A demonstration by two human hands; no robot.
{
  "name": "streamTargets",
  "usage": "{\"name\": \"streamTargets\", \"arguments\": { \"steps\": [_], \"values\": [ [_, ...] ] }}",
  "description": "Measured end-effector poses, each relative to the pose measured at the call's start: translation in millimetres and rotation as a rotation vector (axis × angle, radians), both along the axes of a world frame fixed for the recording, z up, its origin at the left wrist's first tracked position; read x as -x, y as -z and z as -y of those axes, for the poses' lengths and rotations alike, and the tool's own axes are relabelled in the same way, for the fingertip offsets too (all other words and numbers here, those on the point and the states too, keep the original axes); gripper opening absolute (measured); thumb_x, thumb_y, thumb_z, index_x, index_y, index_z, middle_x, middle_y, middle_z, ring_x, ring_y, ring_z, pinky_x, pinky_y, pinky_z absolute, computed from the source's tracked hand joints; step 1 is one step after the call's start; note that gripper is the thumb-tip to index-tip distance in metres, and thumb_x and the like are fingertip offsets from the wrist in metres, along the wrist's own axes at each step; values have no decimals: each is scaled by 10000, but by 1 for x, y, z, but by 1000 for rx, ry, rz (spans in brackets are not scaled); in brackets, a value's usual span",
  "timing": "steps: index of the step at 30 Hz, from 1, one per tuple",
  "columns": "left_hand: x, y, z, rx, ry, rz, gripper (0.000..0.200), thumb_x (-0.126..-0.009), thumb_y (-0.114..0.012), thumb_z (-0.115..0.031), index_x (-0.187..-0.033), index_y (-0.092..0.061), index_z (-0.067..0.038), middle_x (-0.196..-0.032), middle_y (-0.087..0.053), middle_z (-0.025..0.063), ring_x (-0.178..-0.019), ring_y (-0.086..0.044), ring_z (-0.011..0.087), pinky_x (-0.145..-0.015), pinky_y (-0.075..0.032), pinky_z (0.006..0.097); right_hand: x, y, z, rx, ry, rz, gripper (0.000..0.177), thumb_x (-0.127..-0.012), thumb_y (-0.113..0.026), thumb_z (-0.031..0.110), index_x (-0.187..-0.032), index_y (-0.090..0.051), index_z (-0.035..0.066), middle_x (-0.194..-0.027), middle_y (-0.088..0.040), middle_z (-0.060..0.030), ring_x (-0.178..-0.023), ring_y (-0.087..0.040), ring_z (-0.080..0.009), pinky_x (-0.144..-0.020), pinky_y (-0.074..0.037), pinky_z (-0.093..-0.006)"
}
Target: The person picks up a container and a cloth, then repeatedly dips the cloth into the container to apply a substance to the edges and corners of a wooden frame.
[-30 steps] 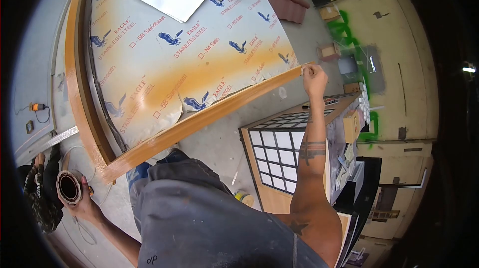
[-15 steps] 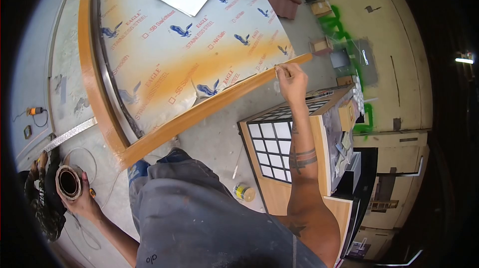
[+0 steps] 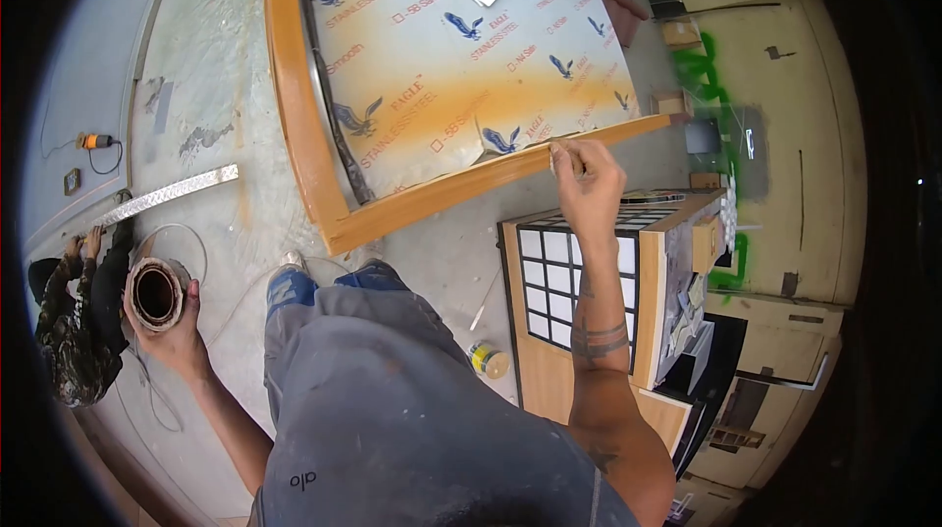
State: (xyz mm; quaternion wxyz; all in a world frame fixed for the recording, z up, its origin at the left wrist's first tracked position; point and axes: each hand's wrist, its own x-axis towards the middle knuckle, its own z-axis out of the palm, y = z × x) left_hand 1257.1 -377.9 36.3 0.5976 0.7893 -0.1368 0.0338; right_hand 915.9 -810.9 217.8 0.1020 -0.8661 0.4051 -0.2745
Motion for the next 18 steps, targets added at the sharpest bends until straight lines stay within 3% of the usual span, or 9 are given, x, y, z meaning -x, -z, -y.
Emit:
{"name": "streamTargets", "arguments": {
  "steps": [8,11,14,15,18],
  "values": [
    [-14,5,-12,-12,21,9,852,-736,-1002,32,-1494,-612,10,-1438,-689,96,-1291,-654,196,-1160,-514,359,-54,7,-73,-74,-183,102,97,-973,-789,10,-1059,-817,-25,-1005,-783,-171,-868,-773,-276,-795,-606,-364],
    [-19,3,-13,-55,29,20,846,-731,-1009,15,-1483,-620,12,-1426,-695,98,-1287,-660,199,-1158,-514,359,-79,-3,-110,-256,-233,131,135,-949,-799,-29,-1081,-826,-34,-1002,-780,-139,-872,-738,-218,-809,-576,-311],
    [-23,2,-11,-46,35,35,850,-720,-1015,4,-1476,-627,9,-1414,-700,102,-1284,-667,207,-1158,-514,361,-89,-5,-140,-313,-359,163,165,-949,-784,-55,-1108,-820,-28,-1050,-756,-145,-930,-732,-215,-818,-573,-310],
    [-24,5,-12,-32,34,23,853,-714,-1017,2,-1475,-630,8,-1411,-700,103,-1284,-668,210,-1160,-513,363,-88,-8,-148,-356,-373,187,174,-976,-752,-44,-1145,-787,-24,-1094,-741,-156,-978,-727,-217,-836,-574,-313],
    [-28,2,-15,-29,33,33,880,-680,-1033,-12,-1463,-632,9,-1390,-703,104,-1276,-669,226,-1168,-506,371,-78,-17,-155,-318,-356,222,143,-1036,-729,-5,-1178,-733,-24,-1075,-749,-126,-937,-746,-210,-805,-610,-322]
  ]
}}
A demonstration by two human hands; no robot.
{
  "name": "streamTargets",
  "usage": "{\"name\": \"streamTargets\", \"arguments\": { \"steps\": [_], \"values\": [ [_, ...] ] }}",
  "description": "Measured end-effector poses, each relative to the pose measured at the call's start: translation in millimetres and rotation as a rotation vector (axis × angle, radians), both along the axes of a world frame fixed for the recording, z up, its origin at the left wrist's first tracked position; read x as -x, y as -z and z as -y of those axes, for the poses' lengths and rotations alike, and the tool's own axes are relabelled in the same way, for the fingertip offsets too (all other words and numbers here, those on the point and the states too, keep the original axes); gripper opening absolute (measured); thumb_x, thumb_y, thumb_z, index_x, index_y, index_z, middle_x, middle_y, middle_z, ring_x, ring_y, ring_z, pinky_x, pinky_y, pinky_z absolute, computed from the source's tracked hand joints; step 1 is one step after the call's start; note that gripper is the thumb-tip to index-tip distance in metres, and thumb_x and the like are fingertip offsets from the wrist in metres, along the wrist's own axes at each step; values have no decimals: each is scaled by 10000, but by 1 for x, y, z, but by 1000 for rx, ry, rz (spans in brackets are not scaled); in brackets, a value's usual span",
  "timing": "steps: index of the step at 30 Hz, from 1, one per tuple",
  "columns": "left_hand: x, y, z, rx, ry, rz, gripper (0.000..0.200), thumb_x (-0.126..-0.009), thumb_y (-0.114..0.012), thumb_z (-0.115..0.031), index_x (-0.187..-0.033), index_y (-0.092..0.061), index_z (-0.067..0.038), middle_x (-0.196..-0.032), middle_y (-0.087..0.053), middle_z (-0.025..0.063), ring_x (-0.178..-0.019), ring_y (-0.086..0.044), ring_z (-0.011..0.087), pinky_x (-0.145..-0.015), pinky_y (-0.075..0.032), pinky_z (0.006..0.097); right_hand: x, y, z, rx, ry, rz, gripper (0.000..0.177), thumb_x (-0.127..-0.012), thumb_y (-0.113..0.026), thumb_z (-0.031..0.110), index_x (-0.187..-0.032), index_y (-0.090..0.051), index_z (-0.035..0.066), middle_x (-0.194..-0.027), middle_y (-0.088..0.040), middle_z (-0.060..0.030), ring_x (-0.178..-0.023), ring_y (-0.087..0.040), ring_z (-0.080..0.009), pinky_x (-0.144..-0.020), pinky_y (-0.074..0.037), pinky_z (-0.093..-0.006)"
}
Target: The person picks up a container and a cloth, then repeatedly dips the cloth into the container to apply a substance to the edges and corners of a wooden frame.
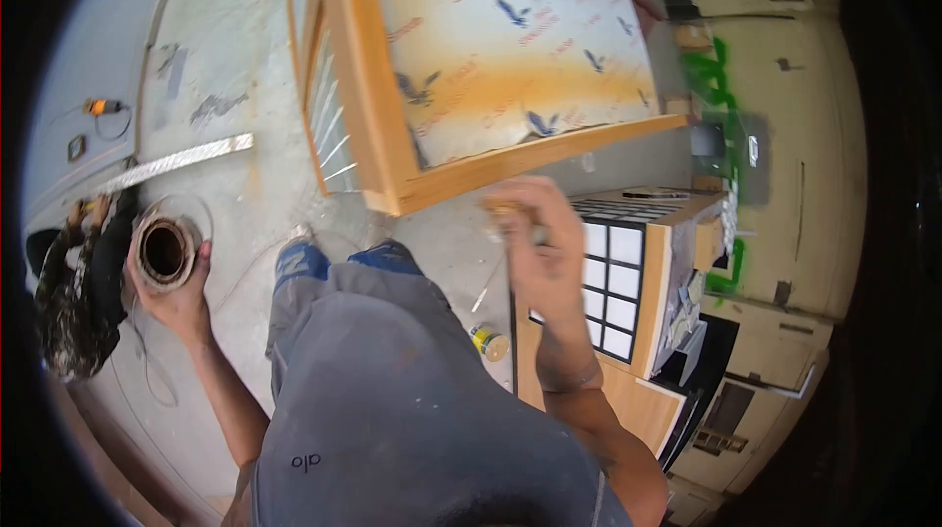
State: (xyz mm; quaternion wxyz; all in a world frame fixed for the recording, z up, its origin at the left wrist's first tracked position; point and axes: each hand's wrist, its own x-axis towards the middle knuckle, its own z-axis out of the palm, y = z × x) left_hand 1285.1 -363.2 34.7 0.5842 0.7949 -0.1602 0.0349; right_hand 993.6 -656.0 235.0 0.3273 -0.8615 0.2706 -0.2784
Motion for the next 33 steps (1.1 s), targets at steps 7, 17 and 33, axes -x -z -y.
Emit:
{"name": "streamTargets", "arguments": {
  "steps": [7,17,33],
  "values": [
    [-5,-8,-1,5,50,53,905,-690,-1025,-1,-1491,-606,24,-1438,-705,120,-1302,-675,212,-1185,-508,365,20,-4,-24,-530,288,-2,166,-1110,-715,135,-1214,-729,7,-1020,-758,-40,-893,-659,-66,-722,-534,-213],
    [-11,-12,3,85,114,10,925,-636,-1065,-51,-1449,-626,-15,-1378,-692,87,-1251,-685,203,-1135,-551,356,-36,28,-53,96,113,-9,205,-961,-816,-30,-1161,-772,-38,-1084,-704,-145,-926,-711,-232,-820,-576,-337],
    [-7,-14,3,63,140,10,917,-644,-1054,-28,-1452,-621,-23,-1377,-693,85,-1264,-684,210,-1145,-553,364,20,36,27,335,565,-85,93,-974,-786,2,-1059,-805,-31,-964,-739,-142,-826,-722,-208,-752,-576,-352]
  ]
}}
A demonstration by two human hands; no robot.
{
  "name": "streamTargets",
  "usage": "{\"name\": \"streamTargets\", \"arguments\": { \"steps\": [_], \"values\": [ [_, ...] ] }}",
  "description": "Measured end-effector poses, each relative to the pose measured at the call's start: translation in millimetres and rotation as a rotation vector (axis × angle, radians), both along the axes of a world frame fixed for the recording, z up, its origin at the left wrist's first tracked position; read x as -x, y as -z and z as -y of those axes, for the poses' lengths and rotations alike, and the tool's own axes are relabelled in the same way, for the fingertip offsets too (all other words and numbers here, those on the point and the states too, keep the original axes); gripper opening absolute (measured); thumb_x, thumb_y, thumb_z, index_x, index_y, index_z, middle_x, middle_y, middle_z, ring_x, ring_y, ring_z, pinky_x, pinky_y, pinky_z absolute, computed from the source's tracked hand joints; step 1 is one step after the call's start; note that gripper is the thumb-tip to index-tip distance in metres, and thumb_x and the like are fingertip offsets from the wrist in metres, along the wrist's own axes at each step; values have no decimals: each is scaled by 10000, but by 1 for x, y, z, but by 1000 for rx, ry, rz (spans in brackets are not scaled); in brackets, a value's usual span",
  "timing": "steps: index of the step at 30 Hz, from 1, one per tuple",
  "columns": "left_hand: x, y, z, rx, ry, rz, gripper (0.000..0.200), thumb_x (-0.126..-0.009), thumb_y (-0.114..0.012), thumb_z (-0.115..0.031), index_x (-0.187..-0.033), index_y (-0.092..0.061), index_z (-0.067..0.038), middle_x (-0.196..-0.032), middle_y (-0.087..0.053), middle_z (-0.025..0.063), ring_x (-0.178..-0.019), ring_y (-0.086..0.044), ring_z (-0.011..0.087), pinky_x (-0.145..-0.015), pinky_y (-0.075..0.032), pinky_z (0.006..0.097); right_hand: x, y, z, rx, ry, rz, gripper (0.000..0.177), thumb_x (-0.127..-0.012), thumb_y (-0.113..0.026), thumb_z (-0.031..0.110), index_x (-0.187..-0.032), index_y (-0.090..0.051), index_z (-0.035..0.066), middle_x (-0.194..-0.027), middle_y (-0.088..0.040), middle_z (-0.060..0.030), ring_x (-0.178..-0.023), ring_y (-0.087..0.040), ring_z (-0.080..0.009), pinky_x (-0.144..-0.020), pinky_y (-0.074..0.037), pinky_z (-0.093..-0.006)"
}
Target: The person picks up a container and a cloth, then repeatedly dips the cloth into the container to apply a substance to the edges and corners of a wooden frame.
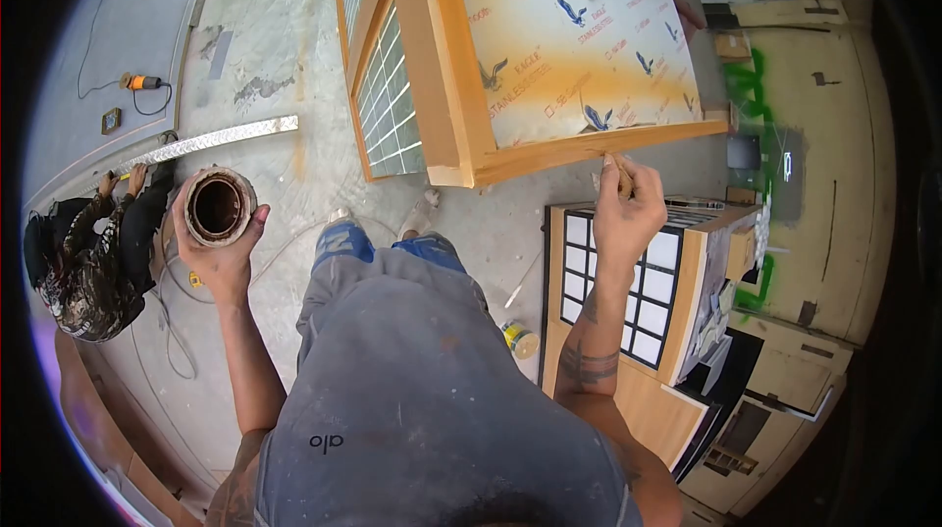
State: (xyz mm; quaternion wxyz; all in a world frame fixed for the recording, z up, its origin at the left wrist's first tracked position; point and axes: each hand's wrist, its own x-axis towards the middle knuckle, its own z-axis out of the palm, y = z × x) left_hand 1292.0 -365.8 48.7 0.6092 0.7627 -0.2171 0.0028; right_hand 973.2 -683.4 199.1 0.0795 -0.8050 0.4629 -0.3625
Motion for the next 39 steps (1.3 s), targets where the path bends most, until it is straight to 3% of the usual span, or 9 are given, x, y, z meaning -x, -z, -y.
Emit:
{"name": "streamTargets", "arguments": {
  "steps": [3,5,7,13,25,29,32,39],
  "values": [
    [-1,1,-1,10,-5,-12,914,-646,-1049,-30,-1453,-621,-21,-1386,-692,88,-1267,-682,211,-1149,-547,366,-12,-4,-24,-26,-241,14,109,-950,-808,-13,-1058,-807,-19,-988,-742,-140,-838,-725,-215,-753,-583,-347],
    [-3,4,-2,3,-7,-12,916,-647,-1045,-29,-1458,-619,-18,-1389,-693,91,-1269,-681,213,-1150,-544,367,-35,-4,-61,-189,-346,85,154,-922,-834,-30,-1072,-804,-11,-1017,-739,-145,-856,-732,-225,-755,-590,-348],
    [-2,3,1,7,2,-16,920,-647,-1043,-29,-1462,-616,-16,-1390,-694,92,-1270,-680,214,-1151,-542,368,-56,-2,-80,-101,-443,71,187,-905,-849,-40,-1082,-791,-18,-1033,-731,-152,-850,-738,-244,-747,-591,-354],
    [2,-4,8,-2,24,-16,929,-646,-1040,-31,-1470,-613,-12,-1390,-700,97,-1279,-676,215,-1154,-538,371,-53,5,-66,-242,-318,175,135,-914,-847,-18,-1033,-783,-37,-998,-732,-155,-811,-737,-270,-745,-591,-366],
    [16,-8,22,-31,-8,37,923,-647,-1038,-42,-1471,-623,-12,-1417,-697,99,-1288,-672,218,-1172,-519,375,28,9,54,16,-20,104,113,-942,-831,29,-1007,-791,-54,-925,-729,-150,-762,-702,-248,-721,-560,-362],
    [27,-14,36,46,-37,6,901,-669,-1018,-4,-1477,-620,-13,-1407,-698,84,-1283,-667,208,-1165,-513,361,64,12,99,16,70,132,145,-945,-838,69,-990,-788,-60,-894,-722,-157,-771,-704,-281,-729,-553,-383],
    [38,-24,46,15,-61,40,851,-737,-983,37,-1495,-596,22,-1408,-689,98,-1275,-658,200,-1152,-508,348,89,12,134,10,165,129,168,-949,-850,100,-994,-799,-54,-895,-735,-141,-781,-693,-239,-770,-552,-357],
    [62,-37,76,20,-111,138,779,-810,-948,42,-1508,-600,40,-1413,-696,100,-1274,-654,192,-1153,-498,345,135,5,207,-8,195,123,179,-948,-841,135,-975,-802,-37,-932,-748,-185,-802,-726,-329,-759,-554,-418]
  ]
}}
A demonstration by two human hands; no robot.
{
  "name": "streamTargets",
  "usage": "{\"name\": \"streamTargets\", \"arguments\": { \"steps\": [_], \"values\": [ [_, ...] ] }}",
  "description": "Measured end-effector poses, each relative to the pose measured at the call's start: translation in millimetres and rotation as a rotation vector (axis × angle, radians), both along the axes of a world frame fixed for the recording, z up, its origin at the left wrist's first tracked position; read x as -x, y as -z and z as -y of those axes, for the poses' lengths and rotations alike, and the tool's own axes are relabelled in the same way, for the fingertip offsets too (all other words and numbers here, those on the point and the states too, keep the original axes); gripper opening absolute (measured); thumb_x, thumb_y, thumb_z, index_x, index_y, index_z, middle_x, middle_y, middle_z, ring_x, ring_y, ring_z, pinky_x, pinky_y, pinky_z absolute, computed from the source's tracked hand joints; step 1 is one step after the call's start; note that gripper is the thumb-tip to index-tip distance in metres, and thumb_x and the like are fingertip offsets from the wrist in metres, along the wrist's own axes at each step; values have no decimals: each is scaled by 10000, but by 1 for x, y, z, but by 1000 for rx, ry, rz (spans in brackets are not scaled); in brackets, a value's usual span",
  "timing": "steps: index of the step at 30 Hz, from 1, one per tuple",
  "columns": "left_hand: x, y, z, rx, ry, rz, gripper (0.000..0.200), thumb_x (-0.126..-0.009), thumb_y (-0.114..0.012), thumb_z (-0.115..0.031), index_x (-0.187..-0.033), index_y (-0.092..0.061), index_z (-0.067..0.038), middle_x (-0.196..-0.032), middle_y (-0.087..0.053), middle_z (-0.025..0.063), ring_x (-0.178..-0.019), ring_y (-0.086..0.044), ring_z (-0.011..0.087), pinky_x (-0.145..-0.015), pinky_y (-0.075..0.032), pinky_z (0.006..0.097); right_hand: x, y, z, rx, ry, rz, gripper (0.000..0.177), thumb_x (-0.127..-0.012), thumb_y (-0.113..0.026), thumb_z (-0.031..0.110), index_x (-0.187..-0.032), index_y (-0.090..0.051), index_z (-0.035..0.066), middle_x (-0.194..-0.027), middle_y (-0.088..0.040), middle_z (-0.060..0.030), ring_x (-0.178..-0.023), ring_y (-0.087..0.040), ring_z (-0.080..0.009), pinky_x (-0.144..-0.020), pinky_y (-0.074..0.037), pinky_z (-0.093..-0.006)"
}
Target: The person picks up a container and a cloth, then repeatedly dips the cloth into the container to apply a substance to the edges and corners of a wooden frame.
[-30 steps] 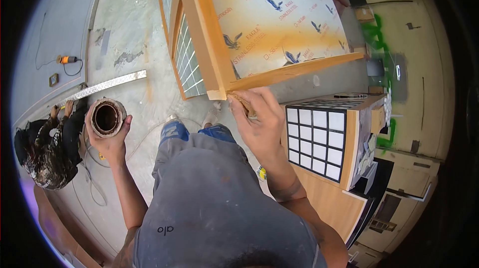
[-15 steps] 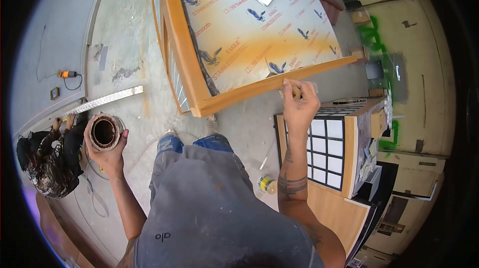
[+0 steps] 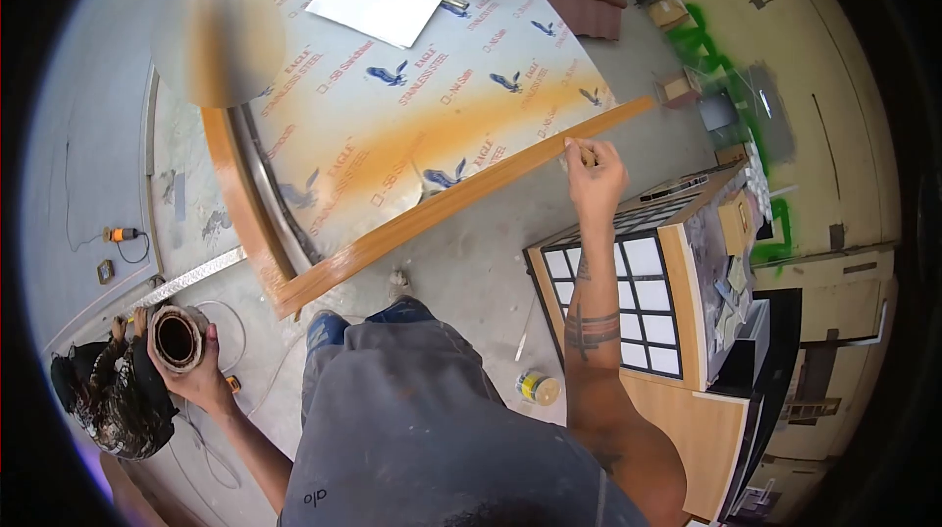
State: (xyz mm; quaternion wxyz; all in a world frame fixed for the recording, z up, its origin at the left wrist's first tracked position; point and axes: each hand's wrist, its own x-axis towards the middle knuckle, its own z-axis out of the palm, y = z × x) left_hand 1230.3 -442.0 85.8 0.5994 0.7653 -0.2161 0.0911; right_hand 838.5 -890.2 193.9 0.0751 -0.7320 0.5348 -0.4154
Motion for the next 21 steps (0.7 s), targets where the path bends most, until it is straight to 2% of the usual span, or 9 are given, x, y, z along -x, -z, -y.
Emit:
{"name": "streamTargets", "arguments": {
  "steps": [5,8,11,14,17,19,20,21],
  "values": [
    [13,9,8,-25,-118,1,692,-838,-943,32,-1456,-630,37,-1399,-704,100,-1240,-658,188,-1142,-515,358,32,2,53,41,-4,10,170,-945,-832,124,-982,-809,-40,-943,-758,-196,-827,-744,-325,-778,-563,-421],
    [25,8,12,13,-132,3,794,-802,-956,62,-1503,-584,43,-1439,-692,130,-1281,-657,214,-1161,-526,374,58,8,88,40,0,35,177,-938,-831,125,-983,-811,-46,-921,-759,-202,-815,-747,-318,-773,-568,-421],
    [40,6,18,22,-193,-6,741,-848,-926,66,-1504,-582,47,-1438,-699,140,-1274,-666,219,-1155,-531,378,84,10,122,61,62,24,190,-930,-834,136,-973,-814,-48,-919,-763,-207,-801,-749,-324,-764,-573,-426],
    [55,3,21,48,-240,-46,690,-854,-936,32,-1469,-624,36,-1439,-709,137,-1275,-675,214,-1157,-537,387,116,14,164,147,139,-70,194,-944,-811,160,-964,-825,-33,-860,-765,-203,-775,-760,-325,-748,-581,-430],
    [67,1,22,39,-272,-58,681,-852,-928,51,-1463,-626,30,-1428,-711,139,-1272,-680,216,-1156,-542,395,165,20,217,97,223,-129,198,-968,-778,176,-975,-840,-12,-808,-769,-194,-767,-779,-330,-746,-589,-446],
    [74,-6,24,-19,-319,-67,676,-852,-919,67,-1460,-625,29,-1422,-712,142,-1273,-683,219,-1154,-545,400,209,27,259,204,295,-234,195,-988,-752,179,-1013,-860,18,-781,-785,-179,-759,-794,-332,-743,-599,-448],
    [76,-5,25,35,-312,-55,667,-852,-908,80,-1454,-625,32,-1413,-715,144,-1267,-686,222,-1152,-546,399,212,8,255,80,353,-199,193,-1007,-744,191,-1044,-876,55,-883,-825,-178,-835,-806,-336,-788,-606,-442],
    [81,-5,24,35,-326,-60,688,-836,-927,62,-1454,-625,33,-1410,-717,142,-1258,-686,223,-1141,-548,393,231,9,272,257,333,-293,198,-1022,-746,215,-1078,-883,85,-959,-842,-168,-911,-806,-312,-836,-608,-431]
  ]
}}
